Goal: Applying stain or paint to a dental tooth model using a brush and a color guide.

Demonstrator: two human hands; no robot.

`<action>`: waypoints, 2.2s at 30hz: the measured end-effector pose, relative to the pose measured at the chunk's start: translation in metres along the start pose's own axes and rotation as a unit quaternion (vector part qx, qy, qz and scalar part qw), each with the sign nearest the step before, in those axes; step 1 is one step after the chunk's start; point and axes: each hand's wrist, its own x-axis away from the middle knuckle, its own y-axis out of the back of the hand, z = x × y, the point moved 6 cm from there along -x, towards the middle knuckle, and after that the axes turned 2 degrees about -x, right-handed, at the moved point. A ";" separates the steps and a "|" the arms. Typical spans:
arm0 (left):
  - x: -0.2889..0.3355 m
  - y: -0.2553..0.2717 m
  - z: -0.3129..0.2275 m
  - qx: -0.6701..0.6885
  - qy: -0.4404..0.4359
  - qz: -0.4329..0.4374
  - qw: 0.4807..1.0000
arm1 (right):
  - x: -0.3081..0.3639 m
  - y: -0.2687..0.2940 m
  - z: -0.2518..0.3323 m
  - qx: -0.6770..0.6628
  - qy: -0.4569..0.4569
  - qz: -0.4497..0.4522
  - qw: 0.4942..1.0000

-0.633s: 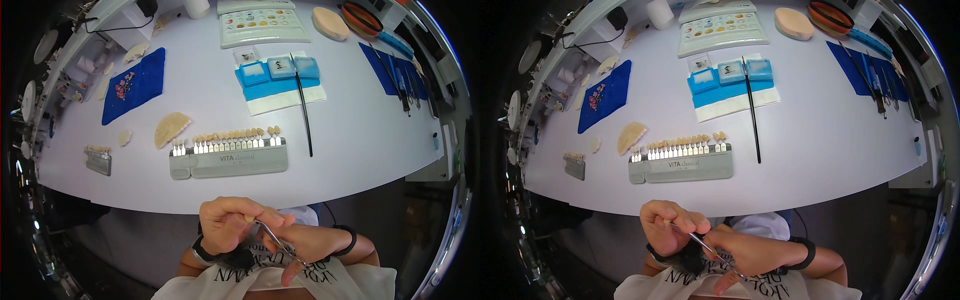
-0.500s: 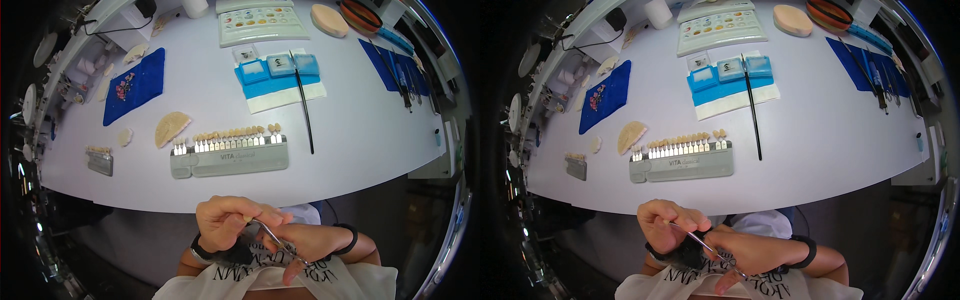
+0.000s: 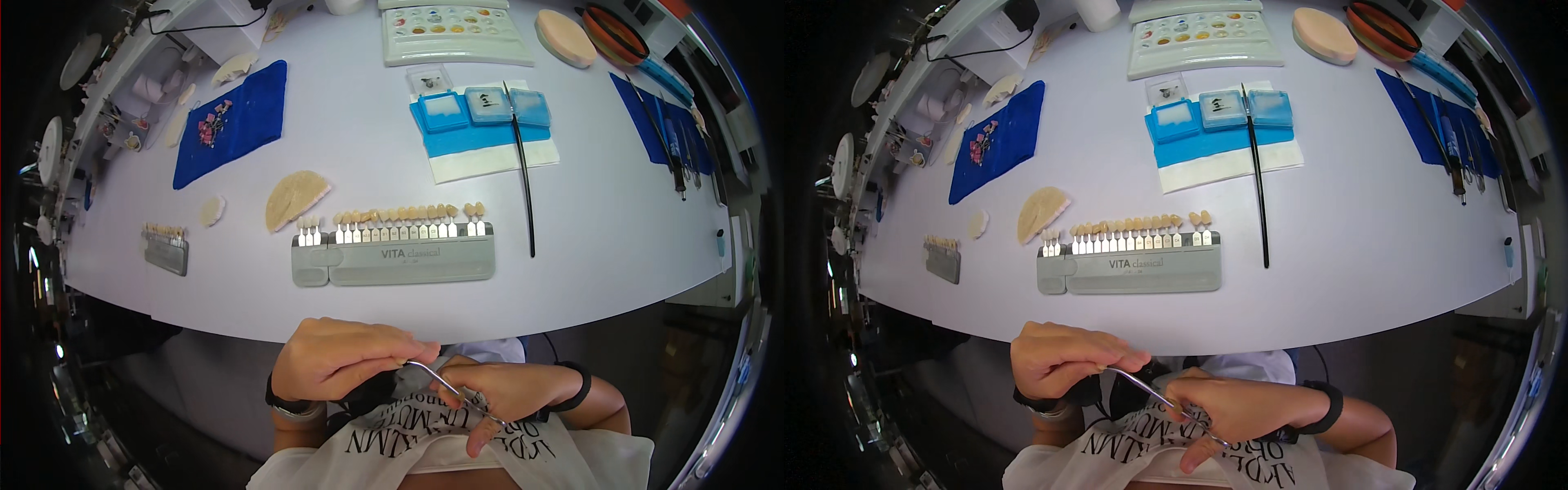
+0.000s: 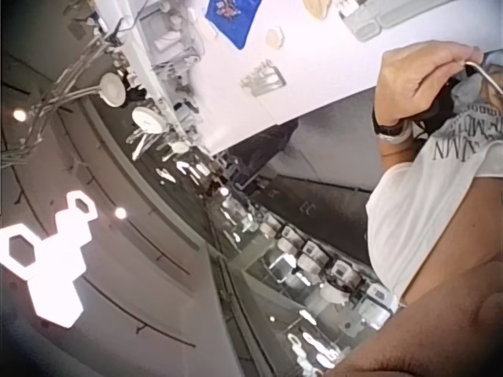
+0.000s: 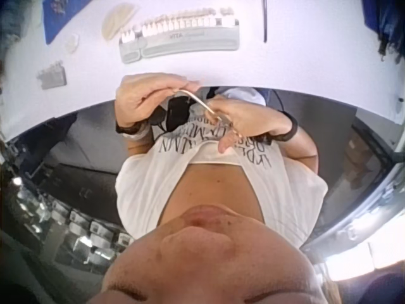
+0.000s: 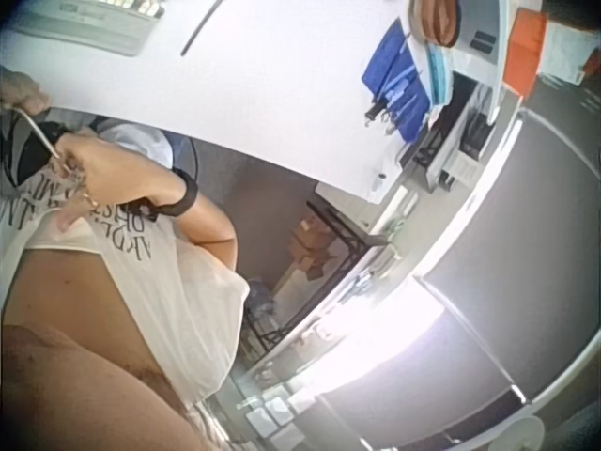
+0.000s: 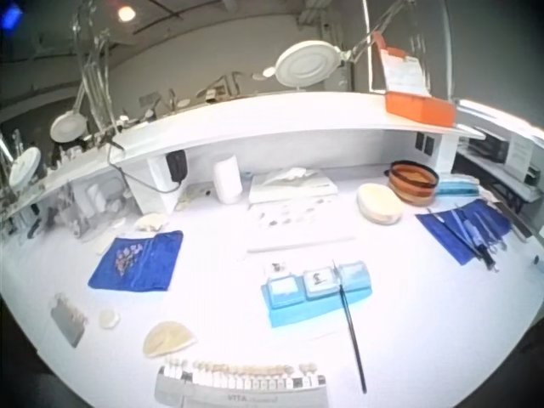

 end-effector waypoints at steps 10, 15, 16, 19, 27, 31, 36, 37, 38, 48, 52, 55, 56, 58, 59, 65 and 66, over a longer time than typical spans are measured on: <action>0.001 0.002 0.003 -0.067 -0.013 0.045 0.997 | -0.002 0.001 -0.008 -0.002 -0.005 0.011 1.000; 0.000 0.001 0.003 -0.103 -0.015 0.061 0.993 | -0.002 0.000 -0.012 -0.019 -0.016 0.028 0.999; 0.000 0.001 0.003 -0.113 -0.015 0.071 0.991 | -0.002 0.000 -0.012 -0.017 -0.017 0.029 0.999; 0.000 0.002 0.002 -0.132 -0.021 0.098 0.986 | -0.002 -0.001 -0.014 -0.012 -0.024 0.036 0.999; -0.003 0.001 0.002 -0.128 -0.015 0.129 0.983 | -0.003 -0.001 -0.018 -0.008 -0.031 0.046 0.998; -0.004 0.000 0.004 -0.106 -0.005 0.107 0.989 | -0.002 -0.001 -0.017 -0.015 -0.023 0.043 0.999; -0.003 0.000 0.006 -0.103 -0.009 0.094 0.990 | -0.002 -0.002 -0.017 -0.009 -0.030 0.042 0.999; -0.003 0.000 0.006 -0.095 -0.007 0.092 0.991 | -0.002 -0.001 -0.016 -0.021 -0.025 0.040 0.999; -0.003 0.000 0.007 -0.093 -0.005 0.090 0.992 | -0.002 -0.001 -0.016 -0.022 -0.023 0.039 0.999; 0.002 -0.001 0.014 -0.055 -0.009 0.090 0.994 | 0.000 -0.003 -0.015 -0.019 -0.048 0.057 0.997; 0.003 -0.001 0.016 -0.046 -0.007 0.094 0.994 | 0.001 -0.003 -0.015 -0.021 -0.048 0.063 0.997; 0.003 -0.001 0.016 -0.044 -0.005 0.102 0.994 | 0.001 -0.004 -0.016 -0.022 -0.043 0.065 0.997; 0.003 -0.001 0.016 -0.045 -0.004 0.106 0.993 | 0.001 -0.004 -0.017 -0.022 -0.038 0.066 0.997; 0.003 0.000 0.016 -0.034 -0.002 0.104 0.994 | 0.000 -0.004 -0.018 -0.024 -0.028 0.066 0.997; 0.003 0.000 0.016 -0.028 -0.001 0.103 0.994 | 0.000 -0.004 -0.018 -0.025 -0.024 0.065 0.997; 0.001 0.001 0.016 -0.052 -0.008 0.101 0.994 | -0.001 -0.003 -0.022 -0.026 -0.028 0.061 0.997; 0.001 0.001 0.016 -0.049 0.001 0.100 0.994 | -0.001 -0.003 -0.023 -0.016 -0.034 0.060 0.997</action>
